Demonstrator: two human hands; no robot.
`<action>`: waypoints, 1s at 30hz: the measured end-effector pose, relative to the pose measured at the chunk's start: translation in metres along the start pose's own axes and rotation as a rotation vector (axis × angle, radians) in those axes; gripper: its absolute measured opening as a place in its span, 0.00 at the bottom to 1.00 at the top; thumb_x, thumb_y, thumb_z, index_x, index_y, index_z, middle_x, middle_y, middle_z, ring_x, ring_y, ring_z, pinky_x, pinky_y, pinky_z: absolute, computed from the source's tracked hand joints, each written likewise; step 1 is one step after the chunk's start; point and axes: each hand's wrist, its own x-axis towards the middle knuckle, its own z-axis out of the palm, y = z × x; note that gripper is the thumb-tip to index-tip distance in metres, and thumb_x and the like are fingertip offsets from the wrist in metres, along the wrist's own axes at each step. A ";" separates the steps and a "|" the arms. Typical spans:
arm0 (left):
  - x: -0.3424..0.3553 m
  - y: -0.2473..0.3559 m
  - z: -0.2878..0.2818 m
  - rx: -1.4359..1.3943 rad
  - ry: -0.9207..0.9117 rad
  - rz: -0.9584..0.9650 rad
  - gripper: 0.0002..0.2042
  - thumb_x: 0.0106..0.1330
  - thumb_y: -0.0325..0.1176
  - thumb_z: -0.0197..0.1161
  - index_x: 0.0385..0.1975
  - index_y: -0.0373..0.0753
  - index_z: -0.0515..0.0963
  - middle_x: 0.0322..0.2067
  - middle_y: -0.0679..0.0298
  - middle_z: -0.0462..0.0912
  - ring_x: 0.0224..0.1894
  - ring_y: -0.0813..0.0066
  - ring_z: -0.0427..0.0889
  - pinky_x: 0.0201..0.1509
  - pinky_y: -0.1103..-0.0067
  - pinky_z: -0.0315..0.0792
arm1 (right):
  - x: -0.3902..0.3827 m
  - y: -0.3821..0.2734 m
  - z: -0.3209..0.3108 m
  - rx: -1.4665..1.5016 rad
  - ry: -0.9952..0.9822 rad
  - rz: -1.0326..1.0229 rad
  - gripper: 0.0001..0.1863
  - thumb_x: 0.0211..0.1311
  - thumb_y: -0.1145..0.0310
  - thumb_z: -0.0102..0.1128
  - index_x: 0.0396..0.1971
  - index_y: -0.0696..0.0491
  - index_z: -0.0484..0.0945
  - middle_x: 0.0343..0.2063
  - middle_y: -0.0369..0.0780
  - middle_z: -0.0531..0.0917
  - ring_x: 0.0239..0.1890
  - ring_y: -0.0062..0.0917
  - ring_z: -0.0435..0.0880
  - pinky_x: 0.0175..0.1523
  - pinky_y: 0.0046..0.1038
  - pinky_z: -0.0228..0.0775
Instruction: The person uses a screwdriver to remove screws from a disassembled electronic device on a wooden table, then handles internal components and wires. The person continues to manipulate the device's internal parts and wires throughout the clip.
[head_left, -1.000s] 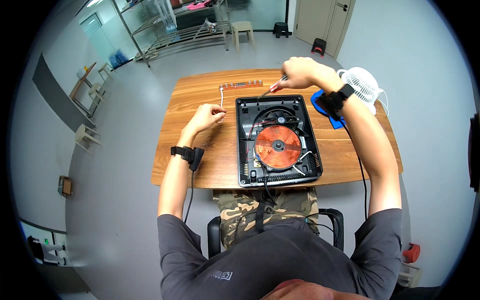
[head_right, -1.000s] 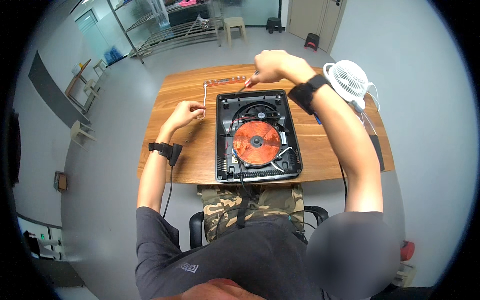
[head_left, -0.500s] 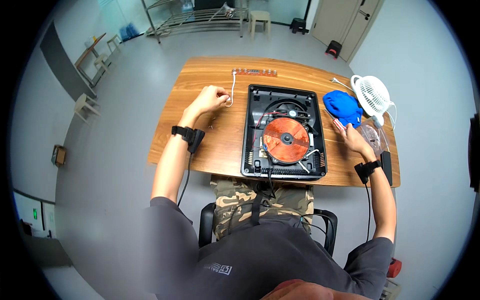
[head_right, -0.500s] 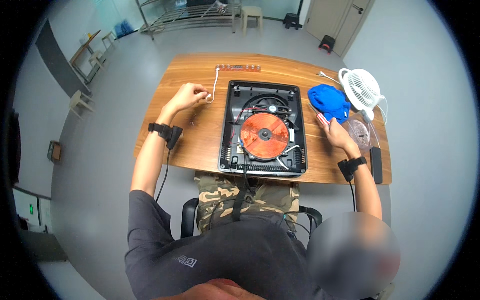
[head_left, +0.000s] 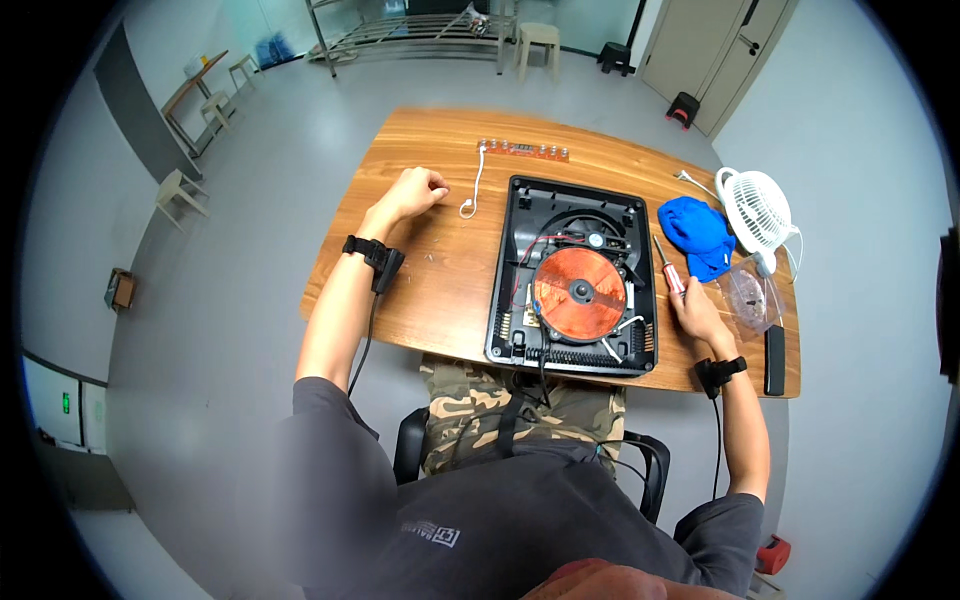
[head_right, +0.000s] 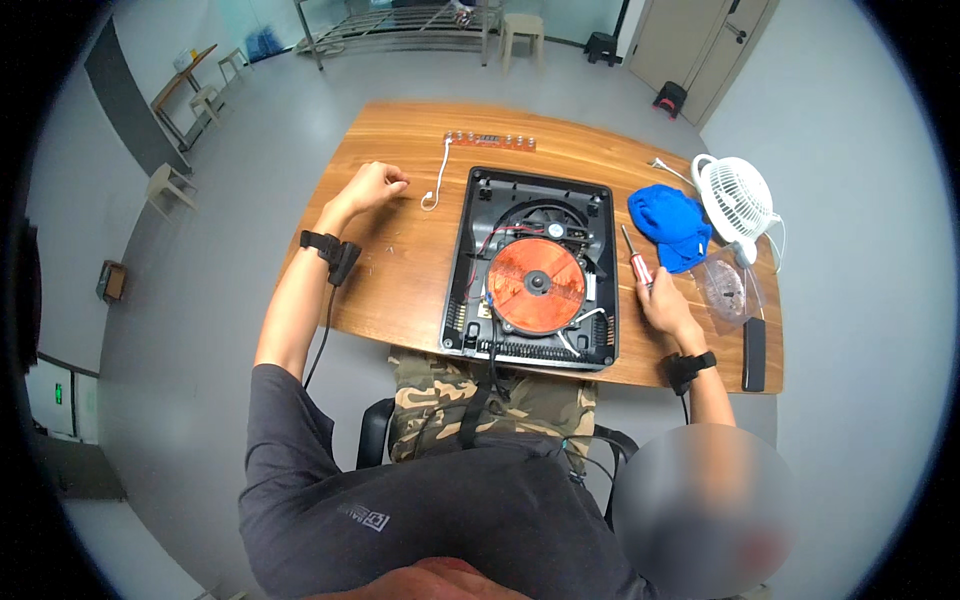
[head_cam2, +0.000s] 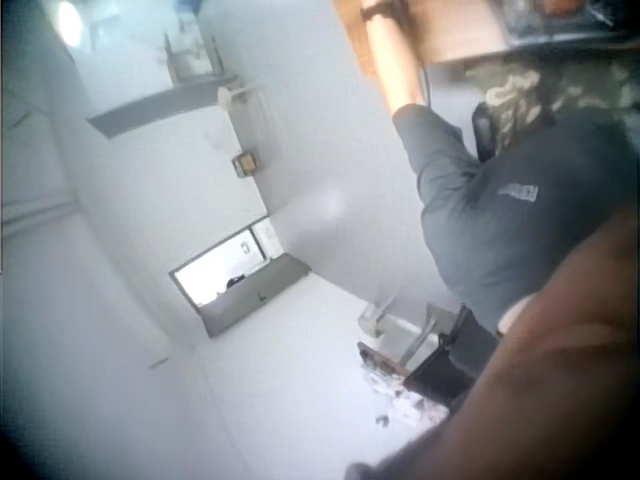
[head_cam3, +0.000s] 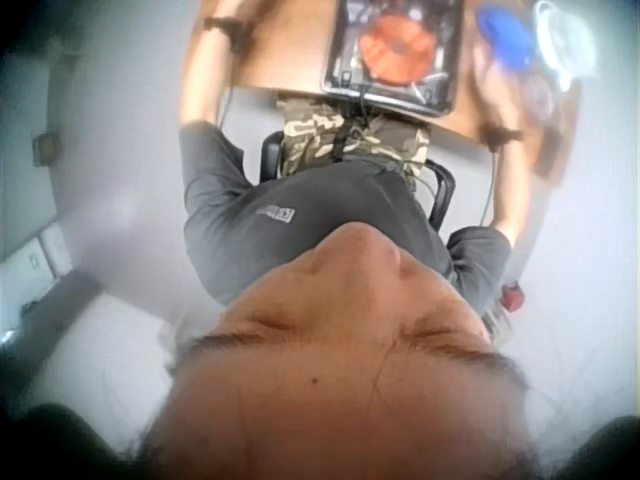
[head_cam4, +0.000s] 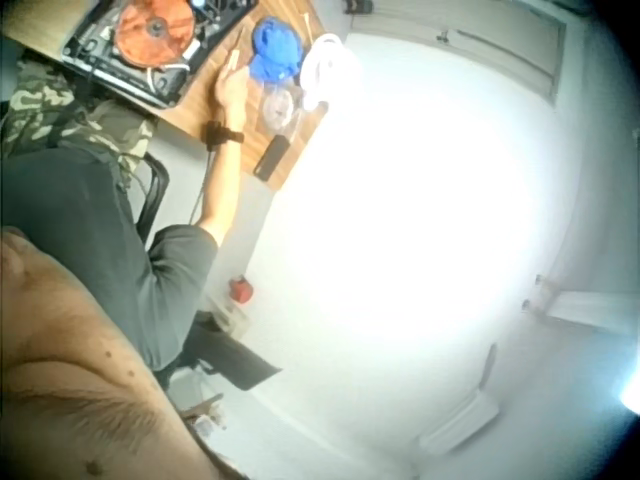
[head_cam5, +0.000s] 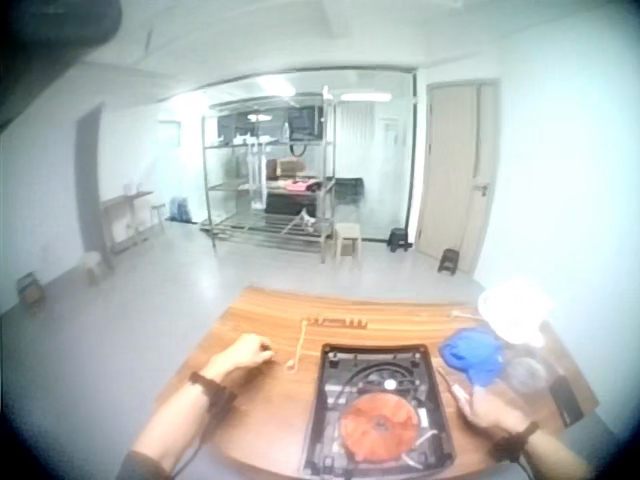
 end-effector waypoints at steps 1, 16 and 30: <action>0.010 -0.003 0.003 0.026 0.001 0.030 0.12 0.66 0.33 0.66 0.43 0.35 0.87 0.40 0.51 0.89 0.44 0.58 0.88 0.52 0.68 0.80 | -0.001 -0.007 -0.002 -0.078 -0.009 0.016 0.23 0.72 0.52 0.54 0.48 0.58 0.68 0.46 0.60 0.81 0.48 0.59 0.80 0.52 0.54 0.71; 0.145 0.012 0.027 0.262 0.023 0.150 0.16 0.62 0.29 0.66 0.51 0.38 0.84 0.52 0.50 0.83 0.57 0.50 0.80 0.61 0.62 0.75 | 0.050 -0.050 -0.090 -0.176 0.109 -0.128 0.19 0.64 0.53 0.66 0.31 0.55 0.78 0.31 0.49 0.85 0.37 0.46 0.85 0.40 0.44 0.76; 0.200 -0.018 0.058 0.298 -0.028 0.145 0.15 0.63 0.30 0.68 0.50 0.39 0.84 0.49 0.53 0.84 0.55 0.50 0.81 0.58 0.61 0.77 | 0.341 -0.179 -0.030 -0.252 -0.160 -0.401 0.14 0.60 0.61 0.69 0.40 0.55 0.83 0.37 0.46 0.88 0.44 0.43 0.86 0.49 0.40 0.78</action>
